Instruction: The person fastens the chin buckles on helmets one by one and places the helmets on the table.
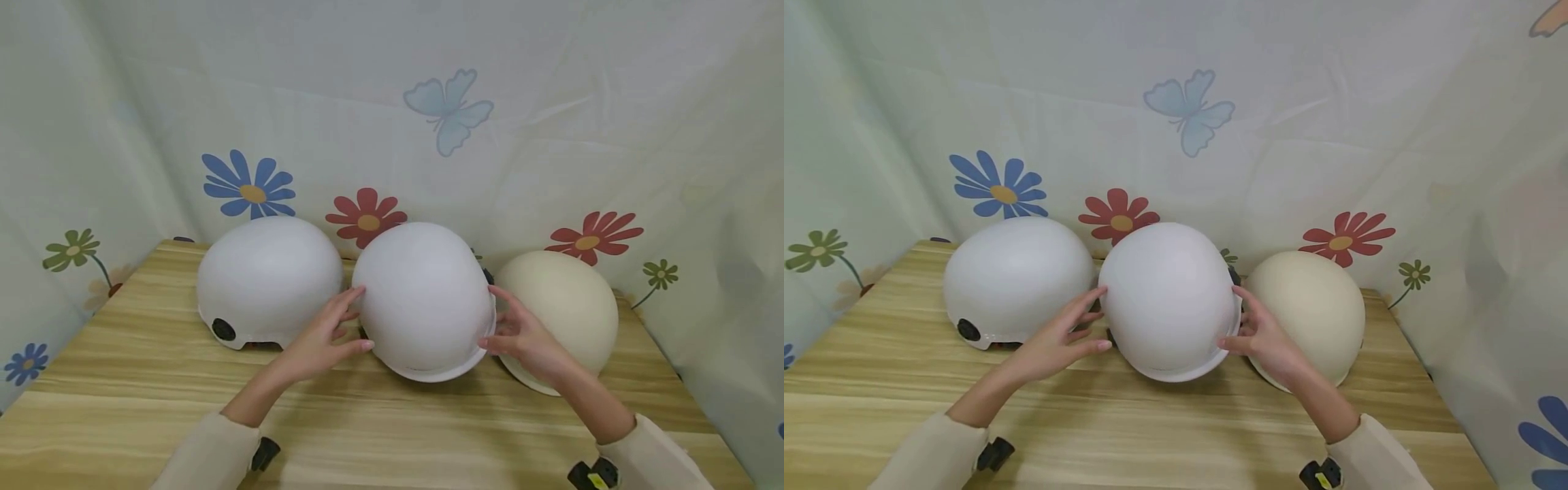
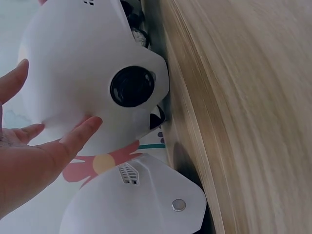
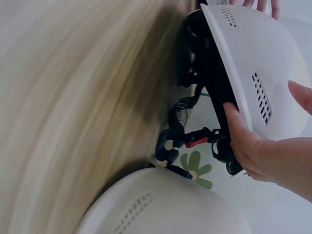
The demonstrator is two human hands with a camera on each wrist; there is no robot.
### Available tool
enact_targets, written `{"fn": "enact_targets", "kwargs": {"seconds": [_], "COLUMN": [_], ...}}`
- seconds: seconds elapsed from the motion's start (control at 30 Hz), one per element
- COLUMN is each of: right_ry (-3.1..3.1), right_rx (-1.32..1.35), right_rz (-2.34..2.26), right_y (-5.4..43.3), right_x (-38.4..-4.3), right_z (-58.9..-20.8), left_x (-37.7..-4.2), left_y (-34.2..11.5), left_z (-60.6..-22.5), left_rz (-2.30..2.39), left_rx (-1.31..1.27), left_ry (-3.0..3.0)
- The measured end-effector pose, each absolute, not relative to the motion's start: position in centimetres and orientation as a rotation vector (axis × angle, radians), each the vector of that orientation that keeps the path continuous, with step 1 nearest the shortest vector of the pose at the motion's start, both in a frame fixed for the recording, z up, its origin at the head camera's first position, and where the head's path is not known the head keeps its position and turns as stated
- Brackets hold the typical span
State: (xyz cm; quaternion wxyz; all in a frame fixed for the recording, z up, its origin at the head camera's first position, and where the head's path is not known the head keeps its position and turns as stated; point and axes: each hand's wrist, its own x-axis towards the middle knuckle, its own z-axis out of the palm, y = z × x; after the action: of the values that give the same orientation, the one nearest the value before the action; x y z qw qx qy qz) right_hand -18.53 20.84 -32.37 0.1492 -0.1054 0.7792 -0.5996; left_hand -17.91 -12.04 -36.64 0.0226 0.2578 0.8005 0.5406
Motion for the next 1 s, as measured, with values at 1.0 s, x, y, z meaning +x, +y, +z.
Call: {"fn": "enact_targets", "kwargs": {"seconds": [1.0], "right_ry": [2.086], "right_rx": [-0.068], "right_rz": [-1.81], "right_y": [20.0], "right_x": [-20.1], "right_z": [-37.2], "left_x": [-20.0], "left_y": [-11.9], "left_z": [-37.5], "left_rz": [1.54], "left_rx": [0.719], "left_ry": [2.474]}}
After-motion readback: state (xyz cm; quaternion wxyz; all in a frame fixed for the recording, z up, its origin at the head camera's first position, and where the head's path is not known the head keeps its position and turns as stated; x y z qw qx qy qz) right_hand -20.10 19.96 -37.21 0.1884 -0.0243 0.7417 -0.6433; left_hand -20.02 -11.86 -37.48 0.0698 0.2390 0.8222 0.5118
